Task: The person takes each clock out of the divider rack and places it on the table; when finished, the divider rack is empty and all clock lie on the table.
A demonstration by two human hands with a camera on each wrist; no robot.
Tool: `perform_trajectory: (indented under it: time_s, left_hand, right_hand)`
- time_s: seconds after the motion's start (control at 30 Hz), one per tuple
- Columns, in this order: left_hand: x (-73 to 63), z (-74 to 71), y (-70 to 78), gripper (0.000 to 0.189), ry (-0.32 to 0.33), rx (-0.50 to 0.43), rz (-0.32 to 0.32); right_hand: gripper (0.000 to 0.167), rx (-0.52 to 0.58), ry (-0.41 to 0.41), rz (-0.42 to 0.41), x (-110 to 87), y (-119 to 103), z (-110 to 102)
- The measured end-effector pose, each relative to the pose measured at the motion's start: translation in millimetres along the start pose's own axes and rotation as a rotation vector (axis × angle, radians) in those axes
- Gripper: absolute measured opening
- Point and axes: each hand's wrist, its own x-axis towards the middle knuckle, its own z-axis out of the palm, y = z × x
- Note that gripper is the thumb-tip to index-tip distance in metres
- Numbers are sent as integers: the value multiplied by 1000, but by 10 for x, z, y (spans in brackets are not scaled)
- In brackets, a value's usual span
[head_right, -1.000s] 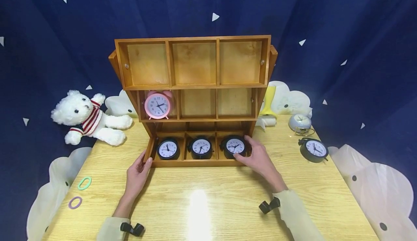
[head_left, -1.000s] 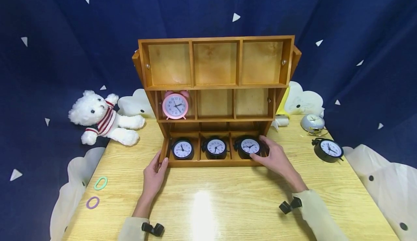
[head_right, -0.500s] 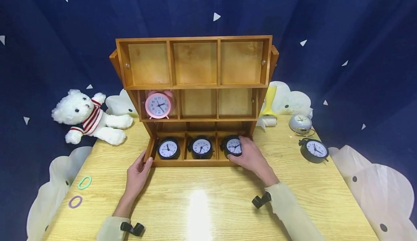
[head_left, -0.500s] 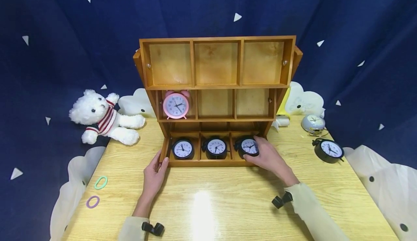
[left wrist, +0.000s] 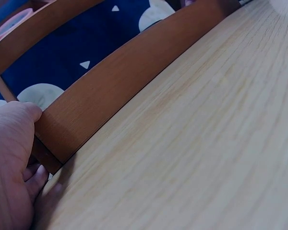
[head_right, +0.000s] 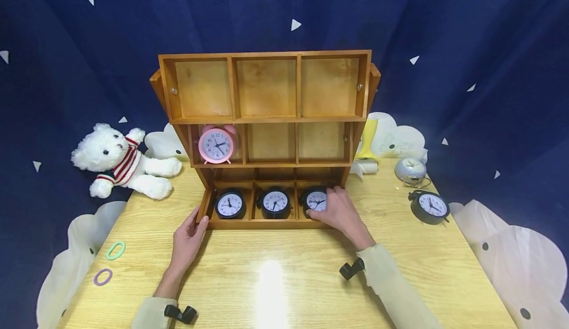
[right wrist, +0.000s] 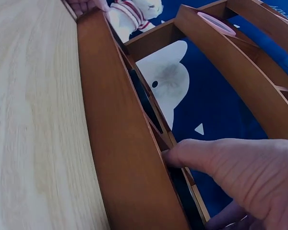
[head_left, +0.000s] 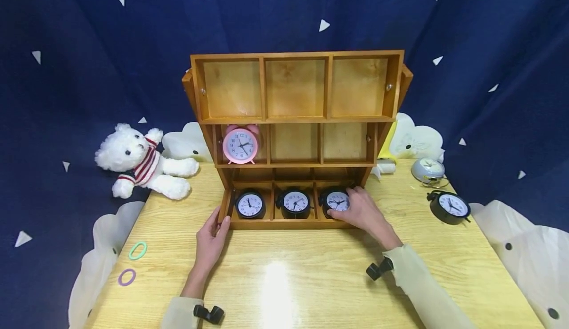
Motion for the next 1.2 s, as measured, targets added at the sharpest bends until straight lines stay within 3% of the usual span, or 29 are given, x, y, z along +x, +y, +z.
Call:
perform_trajectory:
  time_s: [0.17,0.4,0.5,0.67,0.77,1.2]
  left_hand:
    - [-18,8,67,49,-1,-18,-20]
    - [-66,-28,400,48,-31,7,-13]
    - [-71,-28,409,48,-28,3,-15]
    - [-66,-6,301,49,-22,-21,-22]
    - [-75,-5,350,49,-27,-30,-12]
    - [-62,4,399,48,-26,-31,-12]
  right_hand:
    - [83,56,-10,24,-2,-30,45]
    - [102,179,-46,135,-14,-58,120]
    - [101,196,-22,154,-24,-70,153]
    - [102,210,32,199,-36,-91,223]
    - [100,230,70,219,-42,-99,250]
    - [81,297,175,194,-69,-106,265]
